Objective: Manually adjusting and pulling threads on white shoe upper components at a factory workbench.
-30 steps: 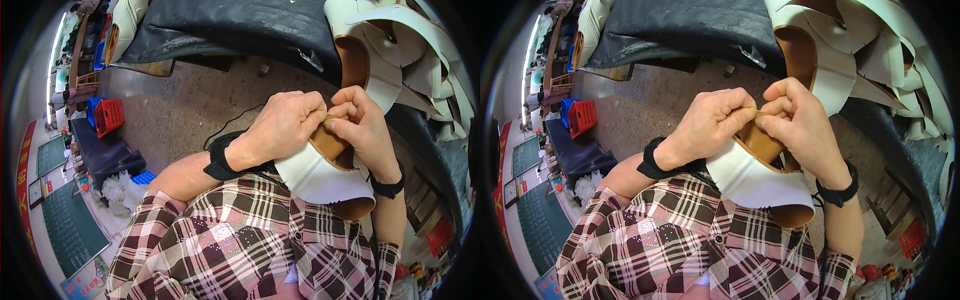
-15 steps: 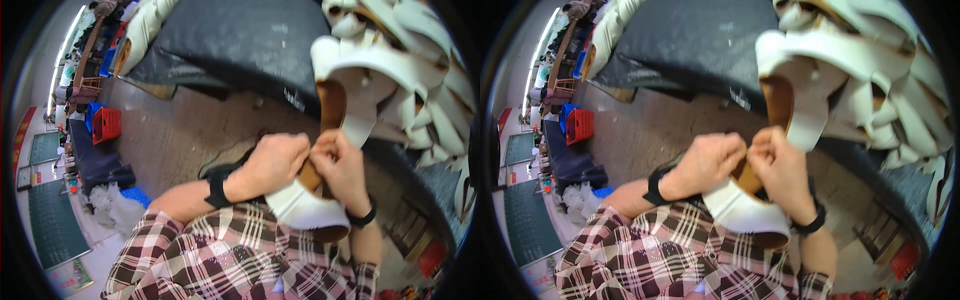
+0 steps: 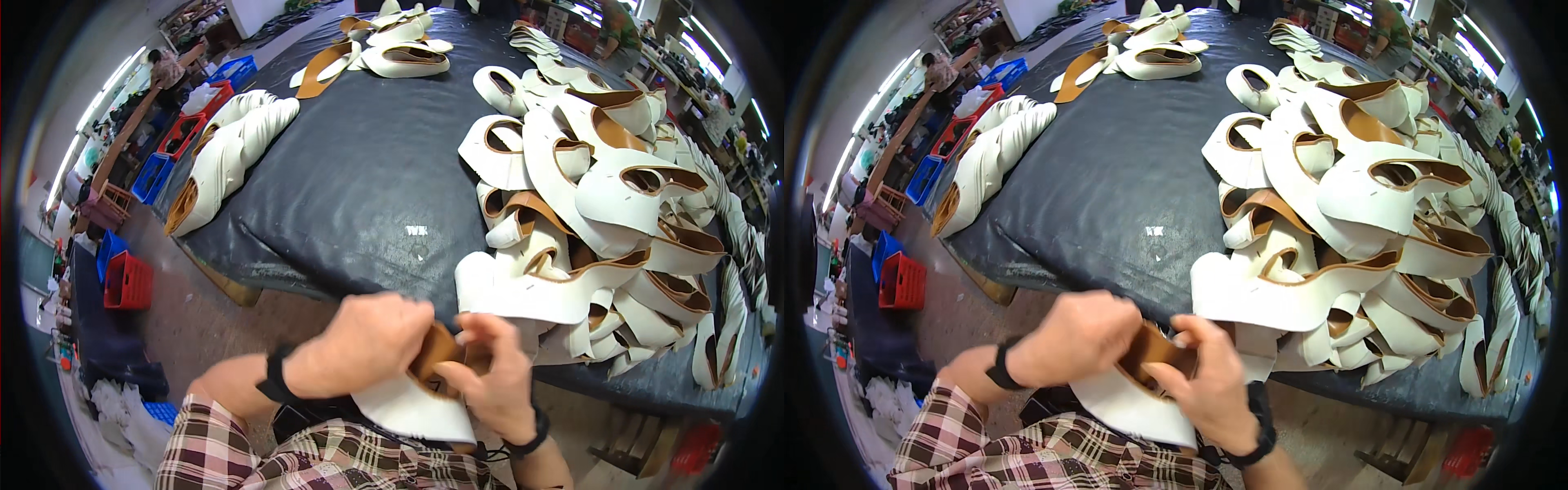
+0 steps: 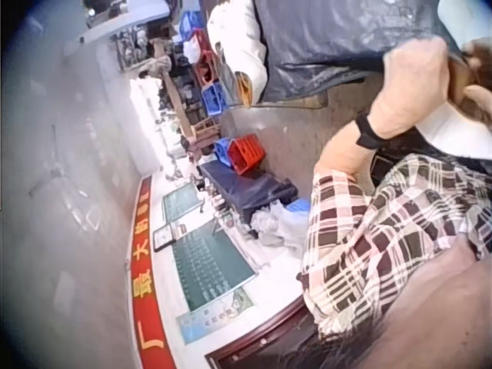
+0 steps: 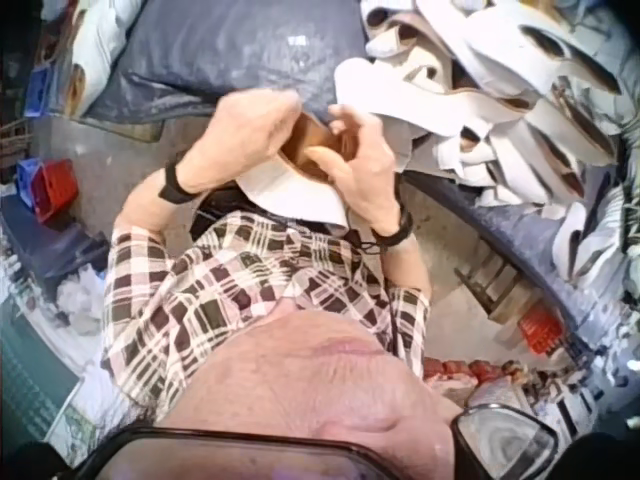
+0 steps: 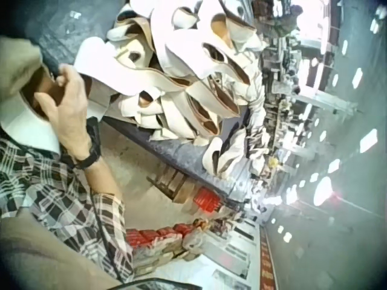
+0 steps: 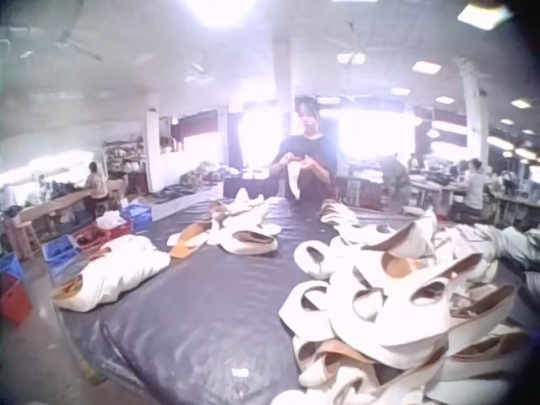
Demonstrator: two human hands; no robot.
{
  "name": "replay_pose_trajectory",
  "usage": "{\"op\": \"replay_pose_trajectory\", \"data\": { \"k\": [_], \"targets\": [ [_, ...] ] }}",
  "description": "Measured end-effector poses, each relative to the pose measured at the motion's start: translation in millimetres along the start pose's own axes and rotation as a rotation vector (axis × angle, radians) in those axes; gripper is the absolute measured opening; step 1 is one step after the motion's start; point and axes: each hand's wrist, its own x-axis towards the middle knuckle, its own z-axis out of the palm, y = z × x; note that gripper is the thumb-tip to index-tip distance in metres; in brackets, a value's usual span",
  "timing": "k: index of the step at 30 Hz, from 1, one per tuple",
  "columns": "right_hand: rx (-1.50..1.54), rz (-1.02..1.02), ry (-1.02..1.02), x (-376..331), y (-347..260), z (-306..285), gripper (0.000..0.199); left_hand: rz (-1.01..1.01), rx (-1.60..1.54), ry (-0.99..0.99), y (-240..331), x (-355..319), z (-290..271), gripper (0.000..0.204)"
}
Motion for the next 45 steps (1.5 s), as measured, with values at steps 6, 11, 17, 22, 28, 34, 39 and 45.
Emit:
{"op": "replay_pose_trajectory", "data": {
  "k": [6,11,17,22,28,34,39,45],
  "targets": [
    [0.249,0.338,0.337,16,-15,-31,0.022,0.249,0.521,0.51,-130,195,-118,0.015],
    [0.118,0.366,-0.038,19,-28,3,0.016,0.11,-1.178,0.416,-238,300,-84,0.058],
    [0.055,0.647,0.079,6,-14,-19,0.012,0.465,-0.181,0.25,-155,190,54,0.016],
    [-0.047,0.676,0.077,-6,-15,-25,0.01,0.356,-0.595,-0.051,-76,104,75,0.048],
    [-0.009,0.607,0.122,-24,0,-19,0.013,0.359,-0.488,-0.041,-6,103,99,0.065],
    [-0.397,0.2,0.106,-26,21,-13,0.057,-0.204,-1.225,-0.296,-36,153,79,0.033],
    [-0.907,0.055,0.046,-27,82,6,0.078,-0.252,-0.863,-0.015,8,195,23,0.029],
    [-0.848,0.139,0.005,-31,93,-1,0.069,0.108,-0.564,0.421,40,163,-76,0.017]
  ]
}}
